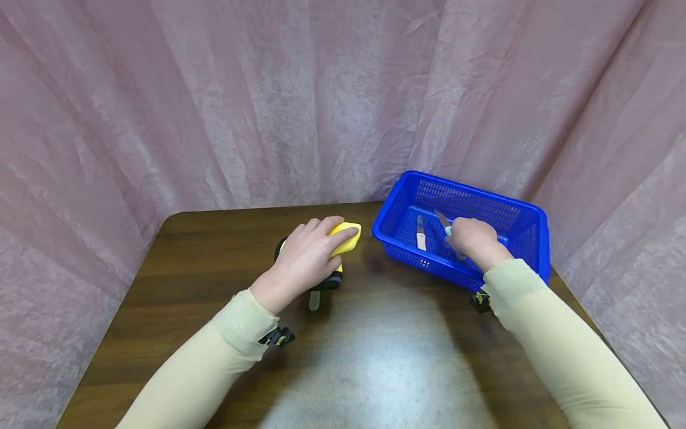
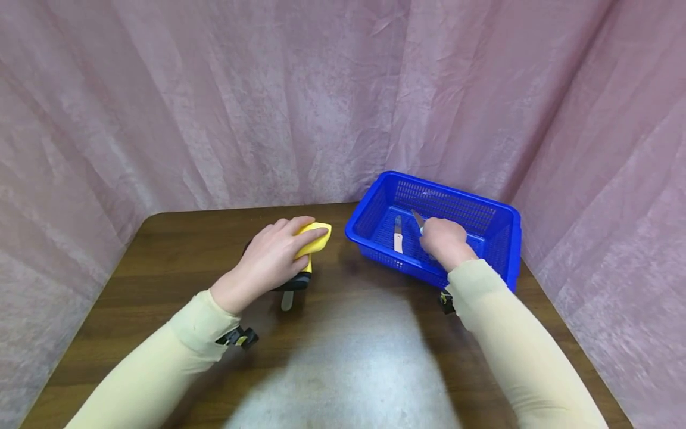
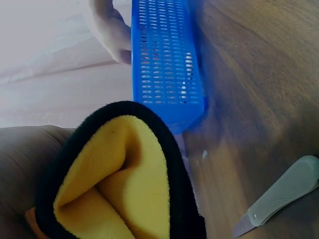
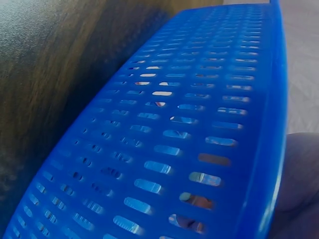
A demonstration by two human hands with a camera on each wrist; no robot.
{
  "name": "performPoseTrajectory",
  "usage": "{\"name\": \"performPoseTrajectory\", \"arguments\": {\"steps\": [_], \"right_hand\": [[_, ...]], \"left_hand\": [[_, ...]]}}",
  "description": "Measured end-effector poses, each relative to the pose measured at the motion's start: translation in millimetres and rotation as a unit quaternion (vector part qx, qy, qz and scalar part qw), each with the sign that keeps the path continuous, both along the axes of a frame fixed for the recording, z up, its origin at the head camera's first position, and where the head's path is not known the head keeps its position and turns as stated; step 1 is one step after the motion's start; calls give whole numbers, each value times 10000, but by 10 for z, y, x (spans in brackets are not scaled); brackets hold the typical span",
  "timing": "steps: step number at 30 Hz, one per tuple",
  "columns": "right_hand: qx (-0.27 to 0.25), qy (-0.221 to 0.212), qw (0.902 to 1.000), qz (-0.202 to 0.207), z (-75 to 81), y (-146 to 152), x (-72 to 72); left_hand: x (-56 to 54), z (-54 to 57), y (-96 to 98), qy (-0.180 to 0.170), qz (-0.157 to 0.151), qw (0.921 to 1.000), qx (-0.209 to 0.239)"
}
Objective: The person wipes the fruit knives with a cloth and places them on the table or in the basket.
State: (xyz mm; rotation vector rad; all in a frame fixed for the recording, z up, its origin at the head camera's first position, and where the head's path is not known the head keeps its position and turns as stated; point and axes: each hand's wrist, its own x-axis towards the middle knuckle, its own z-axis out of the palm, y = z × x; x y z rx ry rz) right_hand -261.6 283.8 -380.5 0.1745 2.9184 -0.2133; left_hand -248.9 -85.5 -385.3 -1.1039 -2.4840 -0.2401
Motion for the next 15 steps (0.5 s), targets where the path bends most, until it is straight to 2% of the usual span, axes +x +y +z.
{"name": "performPoseTrajectory", "arguments": {"steps": [5,8,9,15], "right_hand": [[14,-107,9999,-4,-38,-4,-46],[56,-216,9997,-48,-198,89,-188],[62,-243,9997,-55,-275,142,-253],[102,-395,9992,2,-985,626,-791]], "left_hand": [[-29,-7,34,30,-23,10000,-11],[-46,-3,58,48,-39,10000,-9],[-52,0,67,50,-42,10000,-10],[-72,11,115,92,-68,9999,-6]]}}
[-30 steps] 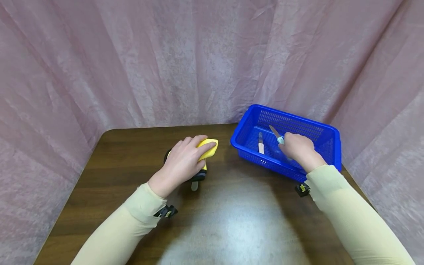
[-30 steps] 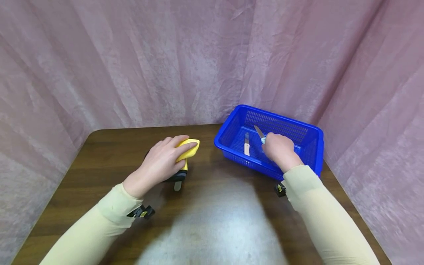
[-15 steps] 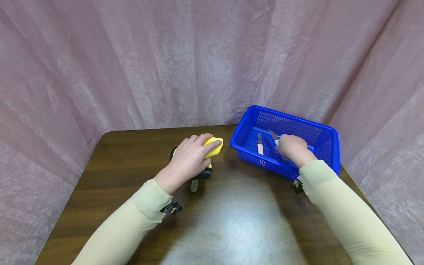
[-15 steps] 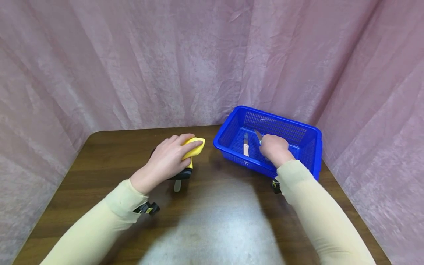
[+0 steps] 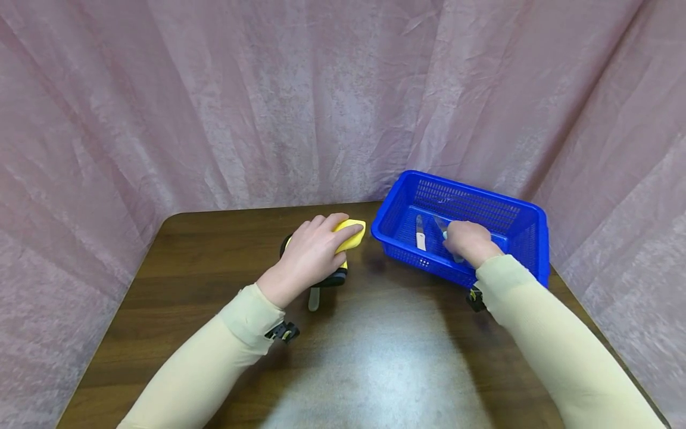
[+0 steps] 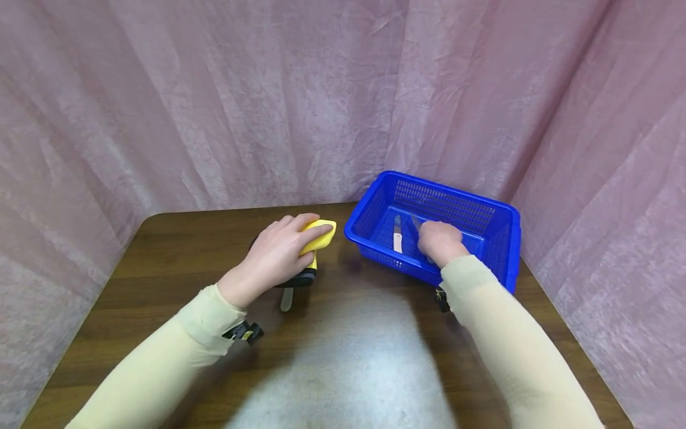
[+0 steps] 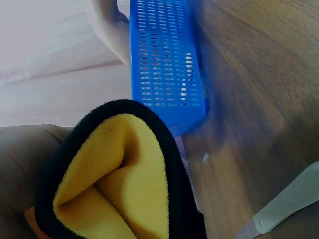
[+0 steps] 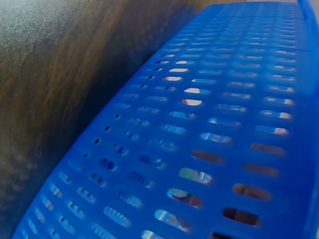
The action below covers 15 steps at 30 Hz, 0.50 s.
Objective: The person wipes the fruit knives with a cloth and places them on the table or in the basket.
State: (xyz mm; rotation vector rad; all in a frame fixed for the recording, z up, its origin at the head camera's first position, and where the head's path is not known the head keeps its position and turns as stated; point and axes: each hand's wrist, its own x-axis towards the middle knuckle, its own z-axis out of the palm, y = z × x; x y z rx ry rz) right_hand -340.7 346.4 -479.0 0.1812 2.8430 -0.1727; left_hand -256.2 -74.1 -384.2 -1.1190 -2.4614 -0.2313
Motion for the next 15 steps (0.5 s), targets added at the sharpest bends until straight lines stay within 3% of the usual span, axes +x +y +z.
{"name": "performPoseTrajectory", "arguments": {"steps": [1,3,7,8,10,12,15], "right_hand": [[10,-16,10000,53,-67,38,-46],[-30,-121,9999,95,101,-95,88],[-72,-230,9995,219,177,-168,155],[-78,-254,9995,177,156,-162,136],[-72,-236,9996,128,-97,0,-59],[-68,-313,9995,15,-193,33,-139],[-143,-391,9991,2,-212,8,-133]], "left_hand": [[0,2,4,-6,-2,10000,1],[4,7,13,-20,-8,10000,5],[5,17,32,-93,12,10000,-34],[5,18,35,-92,14,9999,-37],[6,19,38,-106,30,9999,-51],[12,19,35,-111,37,9999,-52],[33,19,29,-117,33,9999,-55]]}}
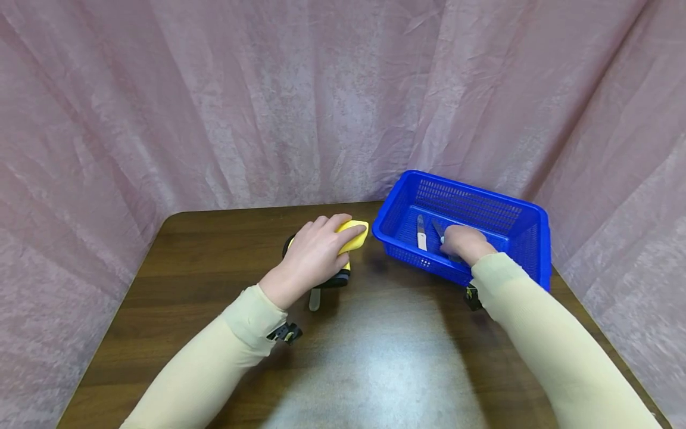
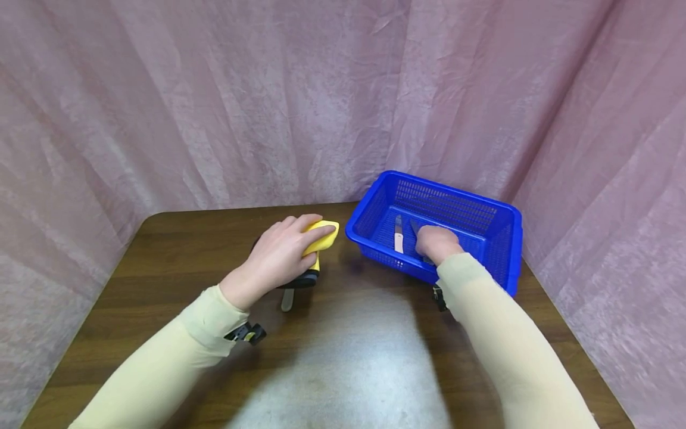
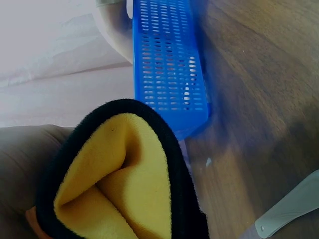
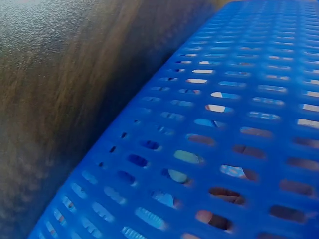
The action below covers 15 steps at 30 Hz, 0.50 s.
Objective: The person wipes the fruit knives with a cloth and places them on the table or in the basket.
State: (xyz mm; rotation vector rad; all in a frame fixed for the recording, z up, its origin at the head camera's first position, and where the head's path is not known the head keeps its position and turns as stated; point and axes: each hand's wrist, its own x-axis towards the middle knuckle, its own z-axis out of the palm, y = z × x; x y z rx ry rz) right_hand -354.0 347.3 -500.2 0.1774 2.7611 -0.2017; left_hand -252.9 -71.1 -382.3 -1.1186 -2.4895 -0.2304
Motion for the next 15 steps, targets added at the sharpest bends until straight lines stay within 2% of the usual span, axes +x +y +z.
{"name": "performPoseTrajectory", "arguments": {"steps": [6,15], "right_hand": [[-120,1,9999,79,-23,-40,17],[-506,-114,9986,101,-65,-30,-31]], "left_hand": [[38,-6,-16,38,-7,10000,19],[54,-18,-37,4,29,10000,11]]}}
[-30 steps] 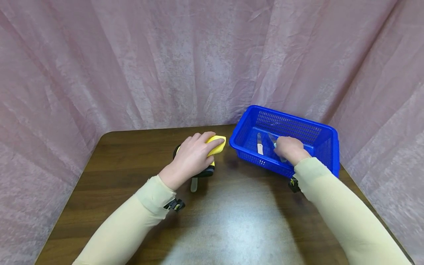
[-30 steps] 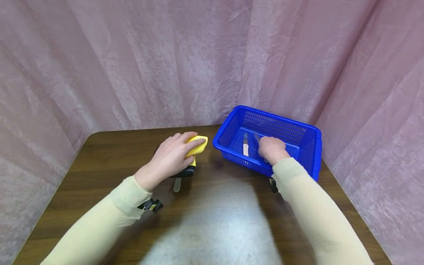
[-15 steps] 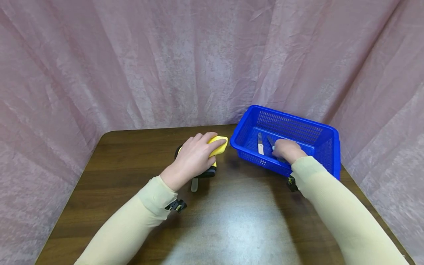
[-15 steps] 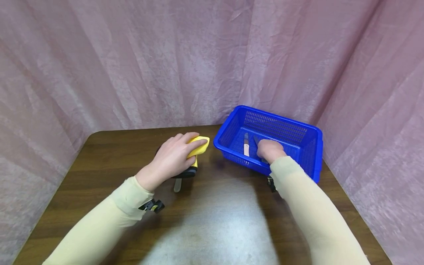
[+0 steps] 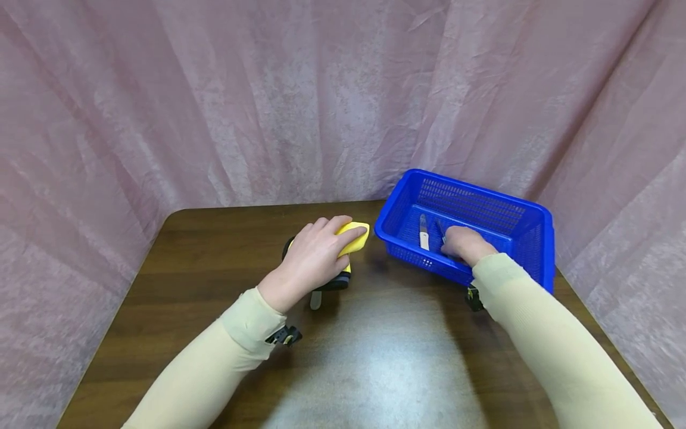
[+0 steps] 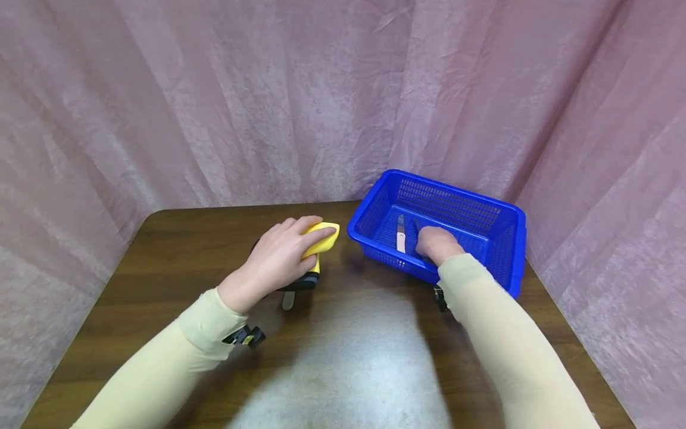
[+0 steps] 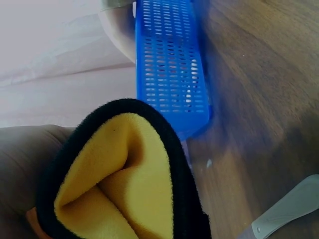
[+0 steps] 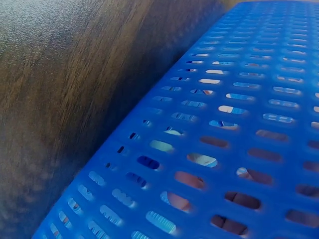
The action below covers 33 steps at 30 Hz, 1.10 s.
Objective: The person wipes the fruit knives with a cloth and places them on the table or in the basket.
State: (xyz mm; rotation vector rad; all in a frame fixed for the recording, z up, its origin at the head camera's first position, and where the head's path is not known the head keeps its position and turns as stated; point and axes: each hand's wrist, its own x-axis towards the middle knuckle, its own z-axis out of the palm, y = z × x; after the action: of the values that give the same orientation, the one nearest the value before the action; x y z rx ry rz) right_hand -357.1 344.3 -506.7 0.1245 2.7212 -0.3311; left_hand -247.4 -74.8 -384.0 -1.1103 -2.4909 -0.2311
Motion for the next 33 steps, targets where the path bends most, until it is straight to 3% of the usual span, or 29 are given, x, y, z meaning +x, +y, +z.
{"name": "performPoseTrajectory", "arguments": {"steps": [8,10,13,17,21,26,33], "right_hand": [[-99,0,9997,227,-12,30,8],[-28,-27,9997,230,145,-65,110],[63,-49,9997,222,575,-337,375],[245,363,9982,401,1114,-710,721],[349,1051,9930,409,1294,-930,869],[334,1993,9783,458,1332,-1158,964],[275,3262,9396,1003,1325,-1511,1196]], "left_hand": [[25,5,-26,-16,23,10000,0],[34,6,-43,-43,61,10000,-4],[49,5,-74,-94,120,9999,-14],[66,2,-123,-129,189,9997,-14],[86,-4,-176,-150,233,9996,22],[119,-8,-237,-161,305,9994,52],[184,-5,-339,-294,486,9984,36]]}}
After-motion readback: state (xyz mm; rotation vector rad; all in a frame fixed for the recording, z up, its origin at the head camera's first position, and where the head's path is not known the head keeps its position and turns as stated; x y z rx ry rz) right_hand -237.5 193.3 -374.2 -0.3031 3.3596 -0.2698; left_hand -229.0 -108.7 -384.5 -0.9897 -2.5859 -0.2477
